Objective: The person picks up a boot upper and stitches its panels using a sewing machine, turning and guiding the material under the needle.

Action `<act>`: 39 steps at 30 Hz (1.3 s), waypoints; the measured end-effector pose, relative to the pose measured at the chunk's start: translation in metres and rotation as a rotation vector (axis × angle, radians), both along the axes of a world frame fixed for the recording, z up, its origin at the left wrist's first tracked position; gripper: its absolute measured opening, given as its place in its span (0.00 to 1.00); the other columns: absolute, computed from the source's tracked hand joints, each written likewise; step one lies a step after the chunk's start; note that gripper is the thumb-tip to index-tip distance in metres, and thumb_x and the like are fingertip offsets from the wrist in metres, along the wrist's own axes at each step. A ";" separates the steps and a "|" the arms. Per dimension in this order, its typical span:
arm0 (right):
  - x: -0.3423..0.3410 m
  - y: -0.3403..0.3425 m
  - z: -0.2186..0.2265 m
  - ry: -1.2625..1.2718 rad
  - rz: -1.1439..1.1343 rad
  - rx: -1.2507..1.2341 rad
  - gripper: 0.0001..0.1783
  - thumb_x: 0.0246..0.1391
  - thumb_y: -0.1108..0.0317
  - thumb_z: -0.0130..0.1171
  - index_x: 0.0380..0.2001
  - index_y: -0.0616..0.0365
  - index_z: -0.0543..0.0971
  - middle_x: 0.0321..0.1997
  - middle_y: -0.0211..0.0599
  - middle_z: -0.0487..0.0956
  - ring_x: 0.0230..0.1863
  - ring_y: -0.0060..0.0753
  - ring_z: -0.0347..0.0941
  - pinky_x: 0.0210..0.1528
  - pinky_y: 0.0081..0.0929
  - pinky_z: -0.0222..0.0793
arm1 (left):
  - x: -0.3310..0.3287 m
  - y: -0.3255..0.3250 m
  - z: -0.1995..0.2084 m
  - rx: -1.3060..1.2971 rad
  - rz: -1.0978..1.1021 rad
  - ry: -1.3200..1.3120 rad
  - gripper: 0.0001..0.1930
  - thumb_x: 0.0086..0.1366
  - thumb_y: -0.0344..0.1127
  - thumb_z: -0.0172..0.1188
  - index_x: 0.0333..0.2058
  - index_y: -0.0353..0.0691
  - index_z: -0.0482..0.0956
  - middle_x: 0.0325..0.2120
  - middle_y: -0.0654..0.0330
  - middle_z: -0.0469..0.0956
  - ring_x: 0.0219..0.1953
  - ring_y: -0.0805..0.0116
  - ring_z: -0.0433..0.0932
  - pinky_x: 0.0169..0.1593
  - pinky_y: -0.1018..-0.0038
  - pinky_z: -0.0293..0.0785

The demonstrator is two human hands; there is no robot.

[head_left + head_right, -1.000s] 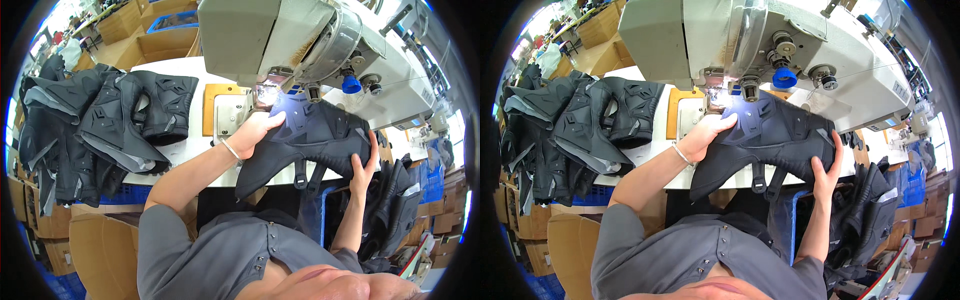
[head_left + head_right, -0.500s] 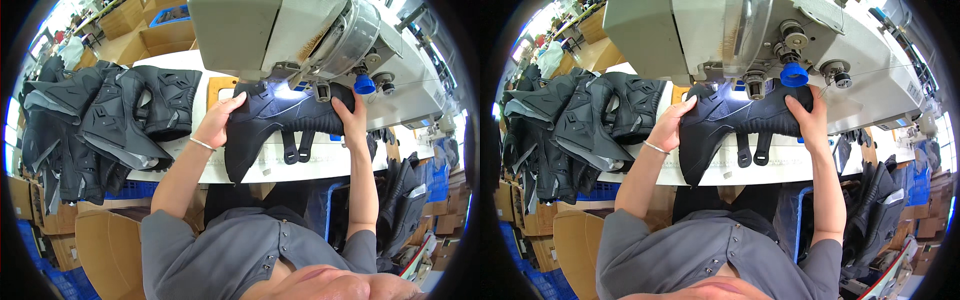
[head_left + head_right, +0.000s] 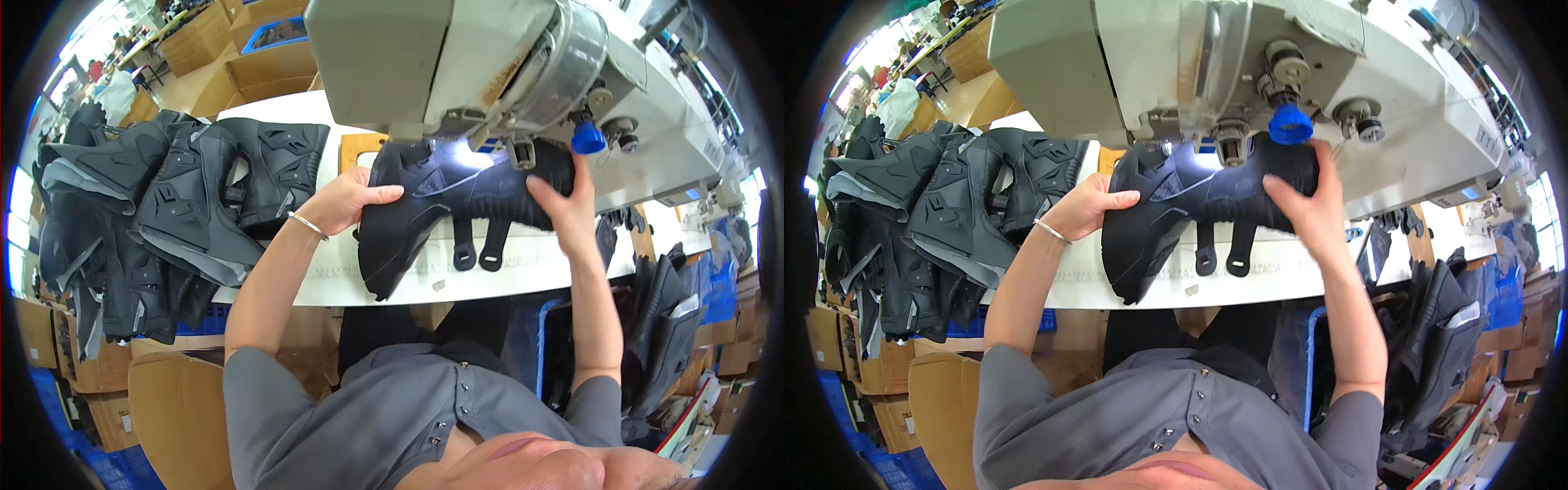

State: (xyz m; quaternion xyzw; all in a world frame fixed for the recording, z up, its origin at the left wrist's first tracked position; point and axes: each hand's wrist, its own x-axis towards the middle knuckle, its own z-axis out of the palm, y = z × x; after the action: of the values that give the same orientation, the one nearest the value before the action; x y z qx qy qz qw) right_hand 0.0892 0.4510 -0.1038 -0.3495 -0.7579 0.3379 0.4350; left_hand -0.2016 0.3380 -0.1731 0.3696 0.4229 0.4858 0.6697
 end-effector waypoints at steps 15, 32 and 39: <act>-0.005 0.004 0.004 0.101 0.100 -0.165 0.29 0.43 0.73 0.64 0.51 0.61 0.66 0.40 0.36 0.76 0.38 0.24 0.74 0.43 0.23 0.70 | -0.029 0.019 -0.023 -0.043 -0.072 -0.311 0.13 0.67 0.40 0.52 0.45 0.38 0.75 0.41 0.62 0.79 0.43 0.72 0.78 0.49 0.70 0.75; -0.015 -0.029 -0.001 0.071 -0.017 0.029 0.32 0.45 0.76 0.60 0.55 0.61 0.62 0.50 0.40 0.71 0.51 0.29 0.68 0.56 0.25 0.61 | -0.019 0.026 0.072 -0.048 -0.036 0.668 0.21 0.57 0.44 0.66 0.36 0.26 0.78 0.26 0.57 0.80 0.25 0.71 0.78 0.29 0.77 0.77; -0.015 -0.026 0.000 0.030 -0.041 0.085 0.31 0.45 0.74 0.62 0.53 0.62 0.62 0.47 0.43 0.70 0.47 0.32 0.69 0.52 0.28 0.64 | -0.023 0.035 0.080 -0.221 -0.146 0.872 0.30 0.54 0.52 0.66 0.38 0.23 0.78 0.31 0.49 0.80 0.30 0.62 0.79 0.41 0.74 0.74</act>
State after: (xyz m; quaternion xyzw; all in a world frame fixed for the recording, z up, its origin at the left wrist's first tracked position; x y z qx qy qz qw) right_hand 0.0739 0.4253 -0.1039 -0.3412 -0.7575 0.3016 0.4678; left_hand -0.2251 0.3727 -0.0936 0.4947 0.6876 0.1882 0.4971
